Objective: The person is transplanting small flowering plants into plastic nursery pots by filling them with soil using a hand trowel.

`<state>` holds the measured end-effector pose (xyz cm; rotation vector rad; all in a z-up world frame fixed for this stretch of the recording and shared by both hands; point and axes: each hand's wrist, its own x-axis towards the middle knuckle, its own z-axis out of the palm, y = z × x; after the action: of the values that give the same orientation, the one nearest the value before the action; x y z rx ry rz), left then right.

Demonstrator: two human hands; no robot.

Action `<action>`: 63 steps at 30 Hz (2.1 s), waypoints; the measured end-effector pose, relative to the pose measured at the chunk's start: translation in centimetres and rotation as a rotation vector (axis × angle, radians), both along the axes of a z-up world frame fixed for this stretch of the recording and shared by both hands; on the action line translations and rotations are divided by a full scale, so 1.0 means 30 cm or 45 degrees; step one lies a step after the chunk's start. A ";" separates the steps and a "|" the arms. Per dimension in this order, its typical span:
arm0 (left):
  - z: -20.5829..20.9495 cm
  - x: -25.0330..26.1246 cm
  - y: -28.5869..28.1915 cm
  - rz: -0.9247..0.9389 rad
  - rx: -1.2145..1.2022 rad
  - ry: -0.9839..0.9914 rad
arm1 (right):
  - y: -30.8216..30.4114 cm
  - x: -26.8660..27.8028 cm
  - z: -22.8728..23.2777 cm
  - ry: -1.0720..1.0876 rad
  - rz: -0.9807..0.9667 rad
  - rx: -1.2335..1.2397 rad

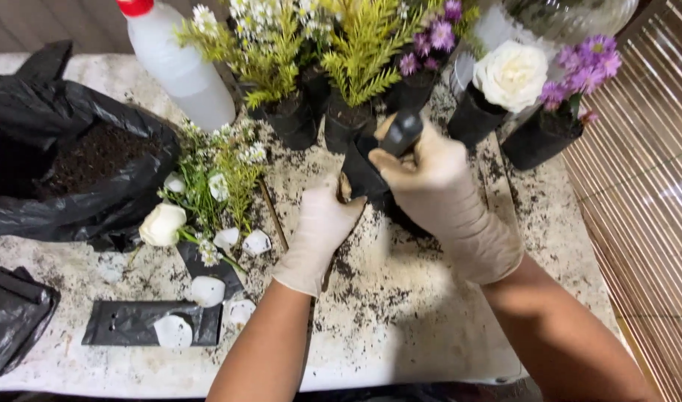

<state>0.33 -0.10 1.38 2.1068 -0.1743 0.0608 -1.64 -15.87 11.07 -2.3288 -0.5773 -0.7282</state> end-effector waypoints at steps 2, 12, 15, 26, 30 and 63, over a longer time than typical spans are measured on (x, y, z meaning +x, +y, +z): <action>0.019 -0.011 0.002 0.010 -0.051 0.091 | 0.008 0.007 -0.021 0.133 -0.100 0.071; -0.119 0.067 0.023 0.100 -0.074 0.264 | -0.149 -0.157 0.143 0.203 -0.162 0.931; -0.119 0.073 0.033 0.078 -0.035 0.223 | -0.258 -0.196 0.113 0.418 -0.444 1.151; -0.172 0.092 0.037 0.111 0.077 0.016 | -0.415 -0.189 -0.117 0.608 -0.828 1.503; -0.176 0.090 0.032 0.124 -0.074 0.046 | -0.416 -0.186 -0.215 0.539 -0.594 1.731; -0.181 0.092 0.031 0.122 -0.070 0.057 | -0.139 -0.133 0.072 0.018 0.191 0.865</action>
<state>3.10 0.83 -4.05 2.0590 -0.0445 0.0743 -5.62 -20.05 13.23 -1.6440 -0.4078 -0.7007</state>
